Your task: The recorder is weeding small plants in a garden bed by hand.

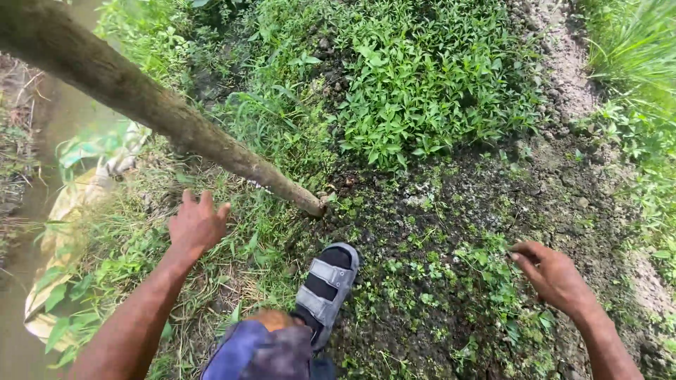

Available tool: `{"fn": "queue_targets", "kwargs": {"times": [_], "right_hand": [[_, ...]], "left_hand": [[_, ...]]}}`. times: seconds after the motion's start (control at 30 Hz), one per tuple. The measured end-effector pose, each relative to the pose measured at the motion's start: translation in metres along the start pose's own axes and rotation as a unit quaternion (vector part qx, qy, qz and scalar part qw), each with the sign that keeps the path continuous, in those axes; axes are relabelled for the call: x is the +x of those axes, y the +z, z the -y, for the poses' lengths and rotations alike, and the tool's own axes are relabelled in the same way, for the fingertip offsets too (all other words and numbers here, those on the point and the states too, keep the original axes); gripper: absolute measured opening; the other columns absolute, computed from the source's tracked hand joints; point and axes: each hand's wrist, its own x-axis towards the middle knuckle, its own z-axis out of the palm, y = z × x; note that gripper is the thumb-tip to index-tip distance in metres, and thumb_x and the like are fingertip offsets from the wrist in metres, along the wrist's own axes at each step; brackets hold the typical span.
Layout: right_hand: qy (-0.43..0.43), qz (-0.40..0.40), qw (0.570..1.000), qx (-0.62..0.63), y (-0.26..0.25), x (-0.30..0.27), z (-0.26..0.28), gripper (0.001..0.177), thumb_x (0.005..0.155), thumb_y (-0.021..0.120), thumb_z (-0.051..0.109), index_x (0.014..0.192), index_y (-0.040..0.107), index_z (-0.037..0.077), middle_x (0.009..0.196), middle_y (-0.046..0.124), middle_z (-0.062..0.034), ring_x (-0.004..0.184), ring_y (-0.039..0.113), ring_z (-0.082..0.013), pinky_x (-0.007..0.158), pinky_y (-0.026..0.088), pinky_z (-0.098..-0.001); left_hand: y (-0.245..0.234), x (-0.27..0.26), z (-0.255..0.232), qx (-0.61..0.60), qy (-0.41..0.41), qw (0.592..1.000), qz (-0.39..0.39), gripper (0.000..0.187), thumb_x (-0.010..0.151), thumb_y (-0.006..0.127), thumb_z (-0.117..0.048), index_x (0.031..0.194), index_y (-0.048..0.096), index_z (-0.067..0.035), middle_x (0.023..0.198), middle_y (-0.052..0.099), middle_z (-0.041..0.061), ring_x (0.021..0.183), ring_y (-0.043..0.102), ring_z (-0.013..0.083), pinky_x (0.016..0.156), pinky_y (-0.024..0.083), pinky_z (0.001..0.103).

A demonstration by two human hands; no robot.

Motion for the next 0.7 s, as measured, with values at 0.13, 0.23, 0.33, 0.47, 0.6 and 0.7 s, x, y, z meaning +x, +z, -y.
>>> {"fn": "queue_targets", "kwargs": {"times": [0.13,0.23,0.33,0.47,0.6,0.7], "right_hand": [[-0.121,-0.026,0.991,0.054,0.021,0.011,-0.042,0.035,0.099,0.054,0.036,0.122,0.071,0.017,0.111,0.077,-0.0083,0.092,0.074,-0.022,0.084,0.061,-0.0433],[-0.089,-0.012,0.995,0.049,0.018,0.013,-0.048,0.037,0.099,0.056,0.039,0.125,0.071,0.017,0.112,0.078,-0.0091,0.094,0.074,-0.0236,0.086,0.063,-0.0448],[-0.093,-0.025,0.991,0.088,0.006,0.008,-0.055,0.038,0.1,0.055,0.039,0.125,0.072,0.015,0.112,0.078,-0.0108,0.094,0.074,-0.0242,0.087,0.063,-0.0446],[-0.065,-0.081,0.991,0.083,-0.018,-0.026,-0.071,0.04,0.101,0.056,0.039,0.131,0.071,0.018,0.111,0.077,-0.0119,0.095,0.073,-0.0256,0.089,0.06,-0.0459],[-0.072,-0.138,0.978,0.141,-0.028,-0.047,-0.105,0.04,0.101,0.057,0.034,0.132,0.069,0.013,0.117,0.076,-0.0117,0.103,0.072,-0.025,0.094,0.058,-0.0446],[-0.018,-0.118,0.975,0.188,-0.026,-0.044,-0.138,0.038,0.103,0.058,0.03,0.133,0.069,0.011,0.115,0.078,-0.0126,0.103,0.074,-0.0249,0.095,0.057,-0.0423]], "left_hand": [[-0.025,-0.067,-0.007,-0.007,0.002,1.0,-0.004,0.064,0.096,0.049,-0.056,0.143,0.048,-0.012,0.163,0.025,0.028,0.131,0.053,0.0458,0.098,0.051,0.062],[-0.019,-0.094,0.016,-0.002,0.014,1.0,0.01,0.068,0.099,0.045,-0.054,0.154,0.041,-0.013,0.16,0.031,0.031,0.127,0.058,0.0478,0.104,0.05,0.059],[-0.004,-0.096,0.056,0.017,0.036,0.999,-0.017,0.072,0.098,0.046,-0.056,0.152,0.039,-0.008,0.158,0.024,0.034,0.132,0.047,0.0512,0.107,0.042,0.059],[-0.034,-0.092,0.068,-0.031,0.058,0.998,-0.019,0.074,0.103,0.046,-0.057,0.151,0.042,-0.001,0.151,0.039,0.04,0.143,0.038,0.052,0.117,0.036,0.056],[-0.071,-0.079,0.037,-0.094,0.079,0.987,-0.108,0.077,0.1,0.046,-0.056,0.154,0.04,-0.001,0.154,0.039,0.037,0.152,0.026,0.0492,0.122,0.029,0.056],[-0.08,-0.054,-0.009,-0.229,0.161,0.938,-0.202,0.085,0.109,0.04,-0.055,0.158,0.017,0.01,0.16,0.022,0.04,0.149,0.016,0.0552,0.123,0.018,0.057]]}}
